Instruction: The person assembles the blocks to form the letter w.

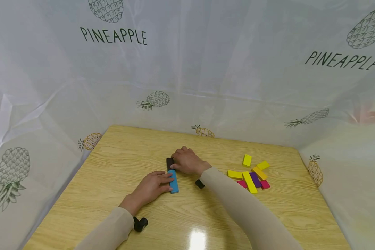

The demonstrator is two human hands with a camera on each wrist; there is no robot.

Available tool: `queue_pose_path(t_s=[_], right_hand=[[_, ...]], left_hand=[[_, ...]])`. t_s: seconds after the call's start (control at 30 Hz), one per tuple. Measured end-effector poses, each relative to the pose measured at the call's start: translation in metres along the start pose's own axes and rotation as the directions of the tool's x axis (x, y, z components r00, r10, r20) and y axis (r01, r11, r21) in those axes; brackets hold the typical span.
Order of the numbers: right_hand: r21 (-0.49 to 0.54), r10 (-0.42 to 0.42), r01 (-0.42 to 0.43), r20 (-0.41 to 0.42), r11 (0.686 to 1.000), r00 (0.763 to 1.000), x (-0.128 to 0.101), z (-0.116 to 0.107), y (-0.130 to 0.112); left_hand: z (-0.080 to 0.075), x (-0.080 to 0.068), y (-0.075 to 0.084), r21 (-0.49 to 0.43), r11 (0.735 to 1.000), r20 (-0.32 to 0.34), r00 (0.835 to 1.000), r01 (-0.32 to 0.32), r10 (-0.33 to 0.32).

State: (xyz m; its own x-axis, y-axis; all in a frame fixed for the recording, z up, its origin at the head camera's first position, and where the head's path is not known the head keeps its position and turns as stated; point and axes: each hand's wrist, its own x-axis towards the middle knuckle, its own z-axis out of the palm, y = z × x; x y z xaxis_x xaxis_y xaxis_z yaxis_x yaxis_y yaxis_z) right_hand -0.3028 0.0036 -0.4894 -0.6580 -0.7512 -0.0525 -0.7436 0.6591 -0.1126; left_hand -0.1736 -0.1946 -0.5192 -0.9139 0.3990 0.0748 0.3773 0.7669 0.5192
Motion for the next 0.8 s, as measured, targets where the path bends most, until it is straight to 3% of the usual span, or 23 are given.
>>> queue_pose_path(t_s=[0.23, 0.47, 0.8], right_hand=[[-0.005, 0.014, -0.014, 0.000, 1.000, 1.000, -0.001, 0.000, -0.001], [-0.006, 0.041, -0.042, -0.012, 0.999, 0.999, -0.009, -0.003, 0.001], [-0.034, 0.055, -0.057, -0.053, 0.998, 0.997, -0.028, -0.006, 0.008]], left_hand=[[0.000, -0.001, 0.000, -0.013, 1.000, -0.019, 1.000, 0.003, -0.003], [-0.001, 0.006, 0.001, -0.014, 1.000, -0.114, 0.993, 0.002, -0.004], [-0.008, 0.024, -0.008, -0.006, 0.996, -0.047, 0.994, 0.094, -0.094]])
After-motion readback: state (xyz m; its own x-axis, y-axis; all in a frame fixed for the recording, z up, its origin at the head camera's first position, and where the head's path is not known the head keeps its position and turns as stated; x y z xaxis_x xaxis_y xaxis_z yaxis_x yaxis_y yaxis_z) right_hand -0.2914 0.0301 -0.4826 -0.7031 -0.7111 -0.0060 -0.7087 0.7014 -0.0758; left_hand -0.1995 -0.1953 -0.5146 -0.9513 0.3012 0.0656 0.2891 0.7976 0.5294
